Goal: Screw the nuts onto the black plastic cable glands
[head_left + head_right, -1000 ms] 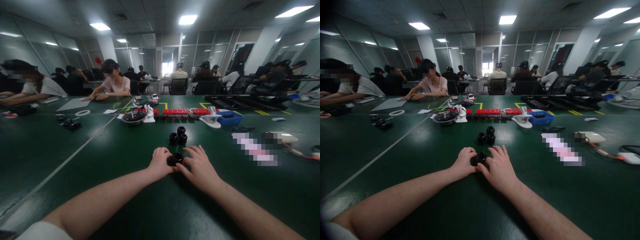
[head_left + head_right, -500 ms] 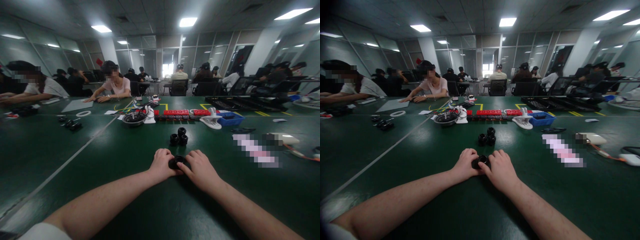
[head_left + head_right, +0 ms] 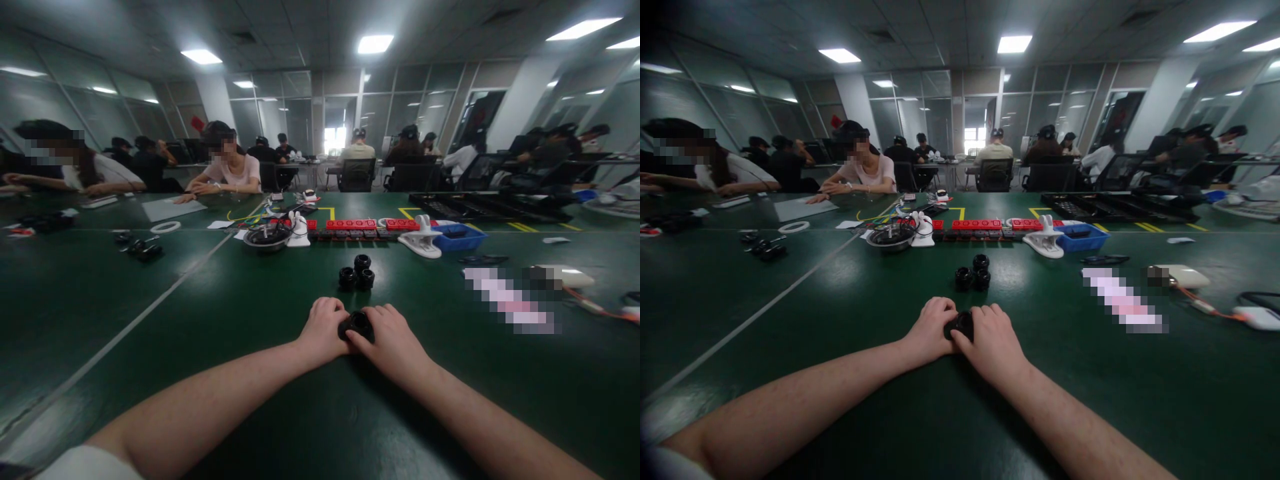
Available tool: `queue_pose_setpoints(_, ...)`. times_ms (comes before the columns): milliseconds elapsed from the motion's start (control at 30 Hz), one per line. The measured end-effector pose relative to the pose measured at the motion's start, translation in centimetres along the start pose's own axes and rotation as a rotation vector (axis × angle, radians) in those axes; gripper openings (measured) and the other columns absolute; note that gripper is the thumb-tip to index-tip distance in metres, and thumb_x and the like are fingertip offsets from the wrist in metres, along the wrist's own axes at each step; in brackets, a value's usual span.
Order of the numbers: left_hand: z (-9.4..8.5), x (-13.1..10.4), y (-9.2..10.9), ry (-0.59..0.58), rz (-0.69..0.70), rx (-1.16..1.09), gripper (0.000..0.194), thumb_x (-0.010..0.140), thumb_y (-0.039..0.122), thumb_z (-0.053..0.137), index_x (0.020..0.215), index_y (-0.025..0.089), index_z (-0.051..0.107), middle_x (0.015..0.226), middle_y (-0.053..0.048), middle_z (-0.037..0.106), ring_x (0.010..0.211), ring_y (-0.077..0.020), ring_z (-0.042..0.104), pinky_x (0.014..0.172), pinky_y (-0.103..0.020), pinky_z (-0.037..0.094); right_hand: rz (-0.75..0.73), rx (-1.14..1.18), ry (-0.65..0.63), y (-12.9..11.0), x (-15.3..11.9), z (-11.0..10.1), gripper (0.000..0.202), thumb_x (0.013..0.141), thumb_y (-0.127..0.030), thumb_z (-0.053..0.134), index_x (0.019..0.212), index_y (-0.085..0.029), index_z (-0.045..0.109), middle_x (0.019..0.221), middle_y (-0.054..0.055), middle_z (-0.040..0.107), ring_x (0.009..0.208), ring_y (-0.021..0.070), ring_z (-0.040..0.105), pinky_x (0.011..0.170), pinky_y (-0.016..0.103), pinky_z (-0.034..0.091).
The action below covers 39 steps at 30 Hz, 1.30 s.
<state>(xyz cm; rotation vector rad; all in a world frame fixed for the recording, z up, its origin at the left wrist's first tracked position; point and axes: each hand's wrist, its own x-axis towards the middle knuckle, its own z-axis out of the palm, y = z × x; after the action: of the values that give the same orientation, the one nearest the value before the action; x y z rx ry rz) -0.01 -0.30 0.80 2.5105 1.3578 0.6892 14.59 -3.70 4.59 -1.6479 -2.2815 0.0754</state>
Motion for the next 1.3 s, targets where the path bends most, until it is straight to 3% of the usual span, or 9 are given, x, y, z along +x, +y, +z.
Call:
queue_pose_setpoints(133,0.0,0.0,0.1,-0.002,0.011,-0.005,0.029,0.057,0.041,0.066,0.075,0.019,0.059,0.089,-0.004,0.048,0.089,-0.0213,0.041,0.082,-0.036,0.036,0.004,0.060,0.032,-0.1,-0.1,0.2,0.026,0.075,-0.031,0.050,0.093,-0.013,0.053,0.082,0.009,0.059,0.078,0.0216,0.051,0.069,0.032,0.038)
queue_pose_setpoints(433,-0.3,0.0,0.2,-0.024,0.004,-0.016,0.028,0.057,0.040,0.066,0.074,0.019,0.059,0.090,-0.004,0.047,0.088,-0.0215,0.041,0.081,-0.037,0.037,-0.055,-0.023,0.065,0.3,-0.1,-0.1,0.021,0.074,-0.032,0.050,0.087,-0.017,0.058,0.081,0.007,0.056,0.080,0.0212,0.048,0.070,0.032,0.037)
queue_pose_setpoints(800,-0.3,-0.1,0.2,-0.033,0.008,-0.034,0.026,0.056,0.037,0.066,0.075,0.020,0.060,0.090,-0.003,0.047,0.090,-0.0219,0.041,0.082,-0.037,0.036,-0.136,0.133,-0.047,1.3,0.3,-0.5,0.028,0.066,-0.024,0.059,0.092,-0.014,0.059,0.080,0.006,0.054,0.080,0.0198,0.048,0.069,0.029,0.040)
queue_pose_setpoints(933,-0.2,-0.1,0.1,-0.041,0.007,-0.050,0.030,0.057,0.043,0.066,0.076,0.020,0.060,0.091,-0.003,0.046,0.090,-0.0220,0.041,0.081,-0.037,0.036,-0.196,0.185,-0.039,1.8,0.4,-0.8,0.030,0.066,-0.023,0.058,0.095,-0.016,0.057,0.082,0.006,0.055,0.081,0.0193,0.048,0.070,0.030,0.040)
queue_pose_setpoints(1133,-0.1,0.0,-0.1,-0.044,0.000,-0.056,0.048,0.052,0.059,0.065,0.079,0.020,0.059,0.092,-0.004,0.046,0.089,-0.0221,0.040,0.078,-0.036,0.038,-0.142,0.331,0.009,1.9,0.3,-2.0,0.030,0.067,-0.021,0.055,0.097,-0.018,0.053,0.092,0.006,0.055,0.084,0.0182,0.051,0.073,0.031,0.041)
queue_pose_setpoints(1300,-0.5,-0.1,0.2,-0.062,-0.010,-0.057,0.050,0.053,0.060,0.063,0.081,0.019,0.060,0.091,-0.004,0.046,0.089,-0.0224,0.040,0.077,-0.035,0.038,-0.088,0.478,0.077,2.1,0.4,-2.0,0.030,0.064,-0.019,0.053,0.094,-0.017,0.047,0.081,0.003,0.054,0.070,0.0147,0.051,0.064,0.028,0.043)
